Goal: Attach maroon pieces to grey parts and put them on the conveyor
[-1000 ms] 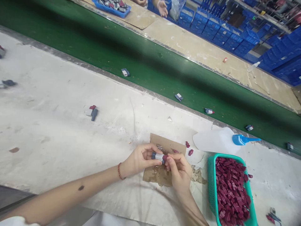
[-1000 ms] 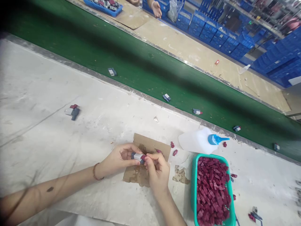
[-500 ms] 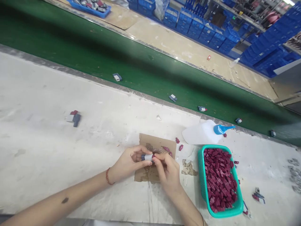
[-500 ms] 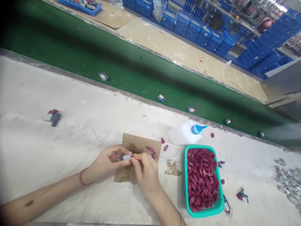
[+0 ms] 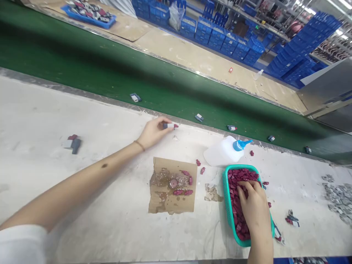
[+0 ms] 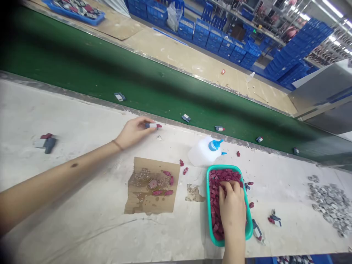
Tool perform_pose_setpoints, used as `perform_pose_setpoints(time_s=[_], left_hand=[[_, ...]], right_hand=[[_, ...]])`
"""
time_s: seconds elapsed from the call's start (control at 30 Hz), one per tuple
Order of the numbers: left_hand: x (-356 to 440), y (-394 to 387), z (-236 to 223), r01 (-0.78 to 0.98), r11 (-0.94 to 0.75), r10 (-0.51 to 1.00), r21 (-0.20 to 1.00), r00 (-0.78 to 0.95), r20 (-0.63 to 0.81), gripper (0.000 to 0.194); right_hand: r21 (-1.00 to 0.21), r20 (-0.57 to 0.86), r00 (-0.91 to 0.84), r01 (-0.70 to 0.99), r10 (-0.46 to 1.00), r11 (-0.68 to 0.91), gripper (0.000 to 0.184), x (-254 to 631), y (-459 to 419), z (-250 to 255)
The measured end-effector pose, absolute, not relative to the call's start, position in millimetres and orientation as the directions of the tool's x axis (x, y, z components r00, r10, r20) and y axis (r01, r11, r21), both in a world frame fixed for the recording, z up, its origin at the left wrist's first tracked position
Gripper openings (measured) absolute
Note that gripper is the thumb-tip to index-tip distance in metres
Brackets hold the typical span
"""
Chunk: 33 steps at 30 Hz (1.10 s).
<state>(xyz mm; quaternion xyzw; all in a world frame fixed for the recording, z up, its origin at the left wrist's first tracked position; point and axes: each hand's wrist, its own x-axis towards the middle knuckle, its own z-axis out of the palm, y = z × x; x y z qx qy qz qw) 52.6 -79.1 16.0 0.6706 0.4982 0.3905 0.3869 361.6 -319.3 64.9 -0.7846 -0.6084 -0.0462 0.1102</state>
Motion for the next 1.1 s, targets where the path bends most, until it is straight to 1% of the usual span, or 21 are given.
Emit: perform_pose_setpoints(time_s=[0.07, 0.1, 0.17, 0.2, 0.23, 0.3, 0.33, 0.4, 0.47, 0.5, 0.57, 0.73, 0.83, 0.93, 1.03, 1.1], left_hand=[[69, -51, 10, 0.520, -0.296, 0.954, 0.801, 0.197, 0.225, 0.013], [77, -39, 8, 0.554, -0.314, 0.949, 0.771, 0.200, 0.243, 0.013], [93, -23, 5, 0.591, -0.342, 0.940, 0.730, 0.216, 0.265, 0.015], [101, -19, 5, 0.598, -0.358, 0.934, 0.717, 0.228, 0.276, 0.018], [110, -16, 6, 0.605, -0.378, 0.926, 0.701, 0.243, 0.289, 0.021], [127, -16, 8, 0.605, -0.434, 0.901, 0.668, 0.299, 0.316, 0.028], [136, -16, 9, 0.597, -0.479, 0.877, 0.643, 0.359, 0.320, 0.031], [156, -19, 11, 0.558, -0.577, 0.805, 0.596, 0.512, 0.300, 0.036], [175, -21, 13, 0.509, -0.643, 0.730, 0.573, 0.633, 0.258, 0.037], [184, -23, 13, 0.494, -0.651, 0.713, 0.577, 0.659, 0.241, 0.036], [199, -24, 14, 0.491, -0.630, 0.721, 0.601, 0.657, 0.220, 0.033], [218, -28, 20, 0.490, -0.516, 0.802, 0.703, 0.564, 0.195, 0.022], [215, -36, 20, 0.430, -0.414, 0.851, 0.802, 0.495, 0.174, 0.028], [197, -49, 18, 0.350, -0.294, 0.881, 0.890, 0.460, 0.110, 0.034], [165, -68, 16, 0.293, -0.216, 0.880, 0.932, 0.472, 0.056, 0.024], [138, -80, 15, 0.291, -0.193, 0.881, 0.937, 0.472, 0.035, 0.019]], right_hand=[[-0.157, 0.210, 0.265, 0.959, 0.941, -0.235, 0.039, 363, -318, 62], [-0.197, 0.217, 0.275, 0.952, 0.937, -0.234, 0.038, 363, -317, 63], [-0.330, 0.219, 0.317, 0.914, 0.923, -0.235, 0.034, 361, -318, 67], [-0.429, 0.204, 0.355, 0.870, 0.912, -0.243, 0.031, 359, -319, 69], [-0.543, 0.175, 0.401, 0.801, 0.899, -0.252, 0.028, 357, -321, 72], [-0.769, 0.085, 0.483, 0.588, 0.872, -0.251, 0.025, 349, -325, 77], [-0.855, 0.032, 0.511, 0.459, 0.859, -0.241, 0.026, 345, -327, 78], [-0.954, -0.061, 0.545, 0.216, 0.836, -0.210, 0.028, 333, -328, 80], [-0.983, -0.130, 0.560, 0.036, 0.818, -0.181, 0.030, 322, -327, 80], [-0.985, -0.155, 0.561, -0.031, 0.813, -0.167, 0.031, 317, -325, 80], [-0.982, -0.190, 0.550, -0.127, 0.813, -0.143, 0.031, 308, -321, 80], [-0.952, -0.283, 0.465, -0.240, 0.839, -0.188, 0.032, 292, -312, 79], [-0.914, -0.359, 0.345, -0.318, 0.867, -0.252, 0.034, 282, -308, 79], [-0.869, -0.406, 0.223, -0.393, 0.886, -0.300, 0.031, 273, -303, 78], [-0.833, -0.424, 0.158, -0.455, 0.892, -0.315, 0.032, 264, -297, 75], [-0.825, -0.426, 0.141, -0.466, 0.894, -0.320, 0.033, 258, -292, 72]])
